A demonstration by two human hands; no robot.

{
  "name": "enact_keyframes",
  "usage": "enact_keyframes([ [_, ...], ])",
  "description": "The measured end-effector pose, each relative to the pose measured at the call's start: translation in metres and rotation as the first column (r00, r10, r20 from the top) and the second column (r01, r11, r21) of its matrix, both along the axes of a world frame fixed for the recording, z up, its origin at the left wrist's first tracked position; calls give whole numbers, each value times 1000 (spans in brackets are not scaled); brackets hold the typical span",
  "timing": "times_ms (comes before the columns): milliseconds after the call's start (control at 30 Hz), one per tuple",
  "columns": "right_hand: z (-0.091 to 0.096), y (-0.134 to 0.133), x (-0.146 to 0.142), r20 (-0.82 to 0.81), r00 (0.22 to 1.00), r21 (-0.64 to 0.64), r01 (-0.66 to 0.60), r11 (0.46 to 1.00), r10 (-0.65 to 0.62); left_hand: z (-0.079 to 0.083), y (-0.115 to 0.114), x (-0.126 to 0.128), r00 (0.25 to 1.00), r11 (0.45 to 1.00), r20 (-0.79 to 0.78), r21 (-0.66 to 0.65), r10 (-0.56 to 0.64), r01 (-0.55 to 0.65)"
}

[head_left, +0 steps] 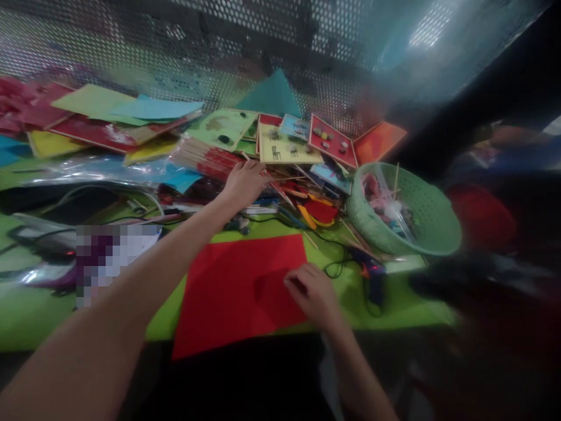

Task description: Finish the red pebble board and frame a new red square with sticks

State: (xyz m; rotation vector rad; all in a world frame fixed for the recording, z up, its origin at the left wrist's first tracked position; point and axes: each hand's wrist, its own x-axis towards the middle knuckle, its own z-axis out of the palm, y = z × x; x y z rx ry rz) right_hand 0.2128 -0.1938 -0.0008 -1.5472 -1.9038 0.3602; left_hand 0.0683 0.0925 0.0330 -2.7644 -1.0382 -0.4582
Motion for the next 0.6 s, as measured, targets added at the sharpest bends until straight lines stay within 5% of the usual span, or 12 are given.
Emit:
enact_keyframes([
  [300, 2, 2, 0, 38, 999, -39, -15, 999, 16, 4, 14, 14, 991, 994, 83, -54, 101, -97],
  [600, 5, 1, 3, 63, 998, -50, -9, 999, 12, 5, 4, 3, 996, 997, 83, -80, 26, -19],
])
